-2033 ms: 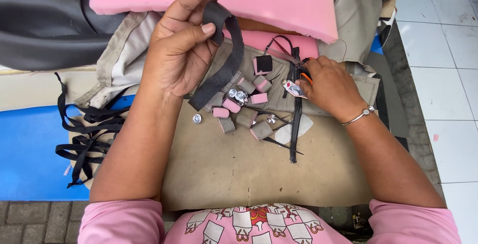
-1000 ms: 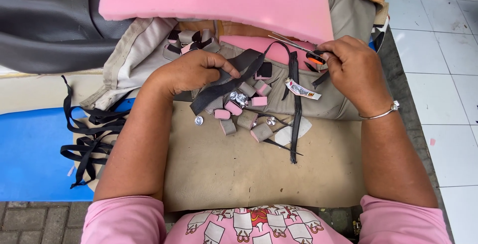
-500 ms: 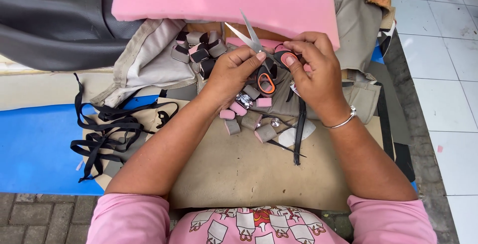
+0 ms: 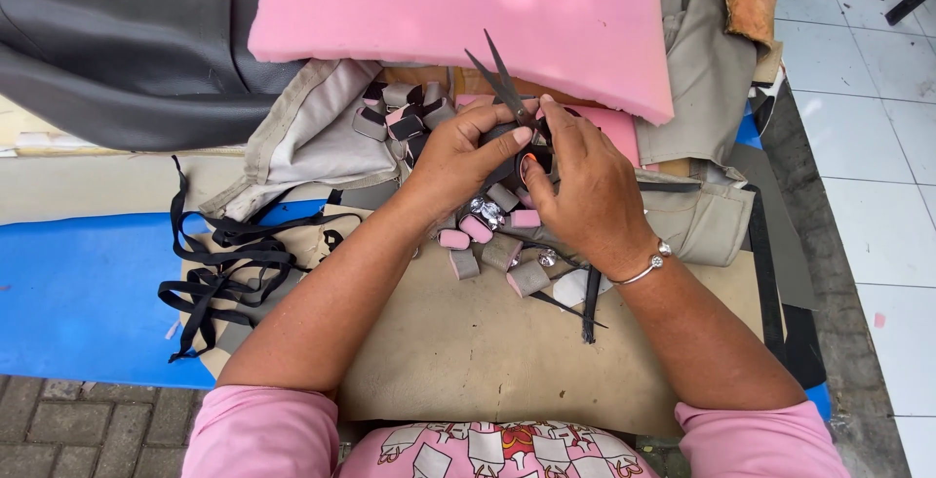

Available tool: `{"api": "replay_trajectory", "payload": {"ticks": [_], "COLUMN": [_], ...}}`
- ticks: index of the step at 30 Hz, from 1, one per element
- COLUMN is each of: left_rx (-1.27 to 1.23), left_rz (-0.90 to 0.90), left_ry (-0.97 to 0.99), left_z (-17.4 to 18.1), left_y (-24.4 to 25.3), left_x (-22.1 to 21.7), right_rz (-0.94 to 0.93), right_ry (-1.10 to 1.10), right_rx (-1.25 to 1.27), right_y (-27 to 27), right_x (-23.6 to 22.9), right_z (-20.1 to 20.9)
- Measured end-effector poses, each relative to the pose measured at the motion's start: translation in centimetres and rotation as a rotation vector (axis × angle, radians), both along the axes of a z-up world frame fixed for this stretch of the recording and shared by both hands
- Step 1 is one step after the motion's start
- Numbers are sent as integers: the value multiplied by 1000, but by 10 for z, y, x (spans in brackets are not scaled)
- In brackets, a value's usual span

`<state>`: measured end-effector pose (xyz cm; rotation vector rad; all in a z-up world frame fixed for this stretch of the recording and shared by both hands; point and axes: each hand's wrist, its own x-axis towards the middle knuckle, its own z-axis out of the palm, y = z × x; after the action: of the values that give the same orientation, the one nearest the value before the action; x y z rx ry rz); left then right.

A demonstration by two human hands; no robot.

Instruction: Trimming and preparing small leather and fabric straps and components using scissors

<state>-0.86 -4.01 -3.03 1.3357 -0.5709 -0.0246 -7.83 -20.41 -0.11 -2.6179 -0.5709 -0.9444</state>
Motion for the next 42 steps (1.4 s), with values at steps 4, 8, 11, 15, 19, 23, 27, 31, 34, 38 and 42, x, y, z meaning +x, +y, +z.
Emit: {"api": "replay_trajectory", "payload": {"ticks": [4,8,11,15,19,23,27,31,34,38,42], "left_rx": [97,1,-122,-66,304,531,755,490,423,505,561], "left_rz": [-121,-129,-138,-236,103,69,188,37,-22,-91,-75], "left_ry": [92,-2,82,-87,-347,-344,-499,-376,-193,-143,-3], "left_z": [10,12,19,36,36,16,10,22,24,20,12], "left_y": [22,35,35,43,51,44,38,45,47,42,29], "left_x": [6,20,13,3,15,19,19,23,21,24,43], "right_rz": [242,467,501,550,540,510,496,468,449,407,300], "right_ry": [445,673,665,623,483,441,540,655,681,770,920], "right_rx": [565,1091,1136,1124,1057,1042,1028,963,940,1020,1127], "right_y": [-32,-36,-34,-29,-33,-27,-29,-46,-48,-47,-43], "right_x": [16,11,7,5,8,1,0,6,2,-18,-28], "right_z": [-12,-5,-9,-13,-27,-16,-14,-19,-22,-37,-51]}}
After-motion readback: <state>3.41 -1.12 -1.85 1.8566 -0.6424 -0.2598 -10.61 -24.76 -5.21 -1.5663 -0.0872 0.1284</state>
